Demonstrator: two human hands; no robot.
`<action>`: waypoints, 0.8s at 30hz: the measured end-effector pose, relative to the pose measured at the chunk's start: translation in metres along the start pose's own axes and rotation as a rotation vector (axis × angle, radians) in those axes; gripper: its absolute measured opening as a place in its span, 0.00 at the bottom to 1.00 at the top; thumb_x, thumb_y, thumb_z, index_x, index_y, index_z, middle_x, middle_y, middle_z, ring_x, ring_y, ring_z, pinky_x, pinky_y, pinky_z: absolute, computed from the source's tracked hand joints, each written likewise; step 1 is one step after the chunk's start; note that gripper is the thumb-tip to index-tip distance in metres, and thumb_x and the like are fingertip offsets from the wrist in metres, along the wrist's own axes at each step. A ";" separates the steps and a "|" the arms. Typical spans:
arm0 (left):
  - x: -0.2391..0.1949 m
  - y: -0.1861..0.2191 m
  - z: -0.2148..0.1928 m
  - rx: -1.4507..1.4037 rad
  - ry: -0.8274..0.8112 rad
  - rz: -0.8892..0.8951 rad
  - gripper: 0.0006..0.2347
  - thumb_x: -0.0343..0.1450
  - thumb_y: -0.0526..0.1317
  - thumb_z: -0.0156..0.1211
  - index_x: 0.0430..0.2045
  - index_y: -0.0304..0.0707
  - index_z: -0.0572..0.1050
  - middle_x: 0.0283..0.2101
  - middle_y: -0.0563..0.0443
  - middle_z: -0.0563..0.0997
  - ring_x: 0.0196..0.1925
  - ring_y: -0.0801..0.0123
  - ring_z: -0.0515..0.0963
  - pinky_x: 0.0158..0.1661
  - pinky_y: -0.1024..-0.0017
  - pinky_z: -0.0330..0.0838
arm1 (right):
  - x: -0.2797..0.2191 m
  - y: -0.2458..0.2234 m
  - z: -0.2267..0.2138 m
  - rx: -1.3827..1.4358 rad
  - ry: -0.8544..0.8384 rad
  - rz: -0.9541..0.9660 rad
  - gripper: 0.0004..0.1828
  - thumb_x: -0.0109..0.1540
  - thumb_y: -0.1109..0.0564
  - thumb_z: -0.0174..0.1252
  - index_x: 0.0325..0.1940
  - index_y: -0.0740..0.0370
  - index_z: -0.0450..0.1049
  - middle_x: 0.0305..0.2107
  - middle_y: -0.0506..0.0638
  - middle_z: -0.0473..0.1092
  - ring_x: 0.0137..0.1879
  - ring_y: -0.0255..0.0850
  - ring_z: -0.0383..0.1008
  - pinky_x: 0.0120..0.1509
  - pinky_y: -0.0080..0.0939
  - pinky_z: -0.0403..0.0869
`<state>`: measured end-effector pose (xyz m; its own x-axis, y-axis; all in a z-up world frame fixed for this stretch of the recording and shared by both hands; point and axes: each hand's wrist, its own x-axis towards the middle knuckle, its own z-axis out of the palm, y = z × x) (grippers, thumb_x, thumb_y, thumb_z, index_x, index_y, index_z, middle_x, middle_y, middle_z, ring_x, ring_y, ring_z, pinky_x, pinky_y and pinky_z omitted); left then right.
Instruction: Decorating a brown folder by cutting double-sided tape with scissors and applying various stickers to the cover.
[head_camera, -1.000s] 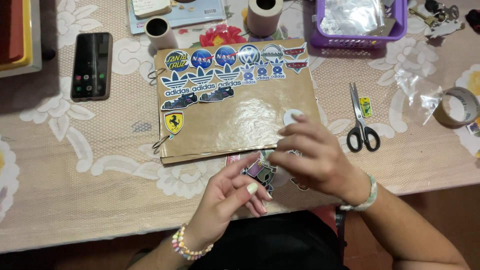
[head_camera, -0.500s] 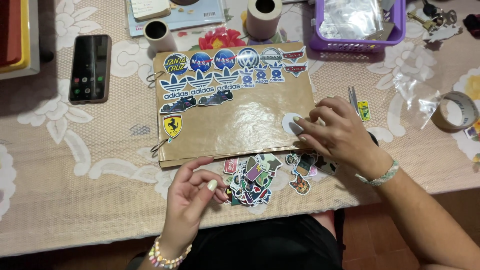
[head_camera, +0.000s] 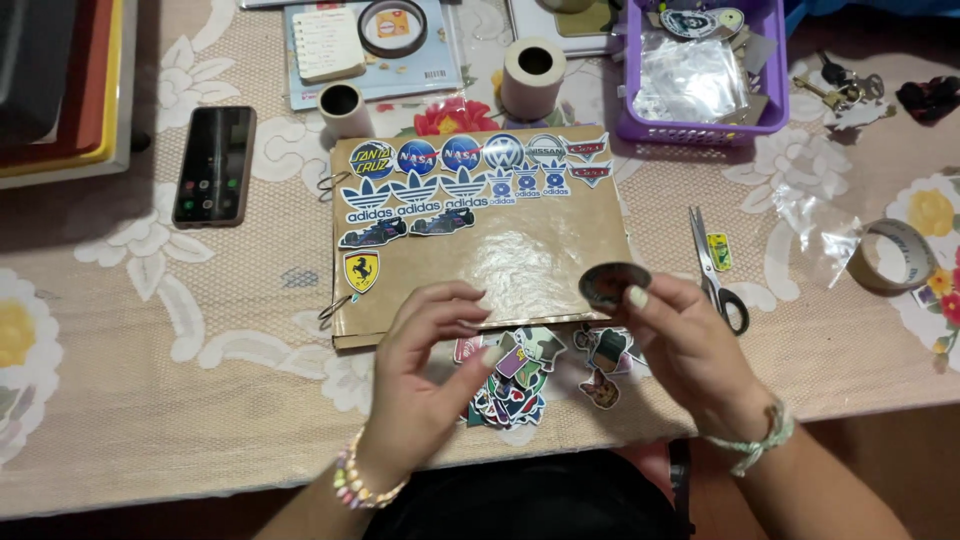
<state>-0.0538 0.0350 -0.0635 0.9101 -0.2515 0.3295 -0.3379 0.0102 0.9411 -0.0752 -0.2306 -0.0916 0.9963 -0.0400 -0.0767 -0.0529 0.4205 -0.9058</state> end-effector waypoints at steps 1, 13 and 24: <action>0.005 0.001 0.007 0.001 0.002 0.004 0.11 0.68 0.36 0.65 0.42 0.39 0.77 0.51 0.47 0.76 0.49 0.68 0.79 0.51 0.74 0.79 | -0.004 0.001 0.011 -0.001 -0.003 -0.003 0.16 0.61 0.61 0.60 0.52 0.71 0.77 0.47 0.61 0.77 0.53 0.49 0.77 0.65 0.47 0.72; -0.017 -0.033 0.032 -0.169 -0.022 -0.045 0.06 0.69 0.31 0.65 0.35 0.44 0.82 0.58 0.48 0.76 0.55 0.64 0.78 0.55 0.69 0.76 | -0.034 0.043 0.053 -0.994 0.033 -0.863 0.12 0.66 0.55 0.57 0.53 0.50 0.77 0.33 0.44 0.62 0.47 0.44 0.62 0.56 0.45 0.65; -0.036 -0.036 0.023 -0.010 0.031 0.015 0.08 0.68 0.35 0.68 0.38 0.54 0.82 0.57 0.47 0.72 0.59 0.64 0.75 0.58 0.69 0.70 | -0.031 0.056 0.047 -0.547 -0.007 -0.457 0.02 0.58 0.63 0.64 0.35 0.60 0.79 0.34 0.51 0.73 0.46 0.44 0.74 0.57 0.41 0.74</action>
<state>-0.0802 0.0220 -0.1111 0.9119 -0.2213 0.3457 -0.3493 0.0239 0.9367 -0.1057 -0.1631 -0.1206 0.9272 -0.0969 0.3618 0.3454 -0.1524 -0.9260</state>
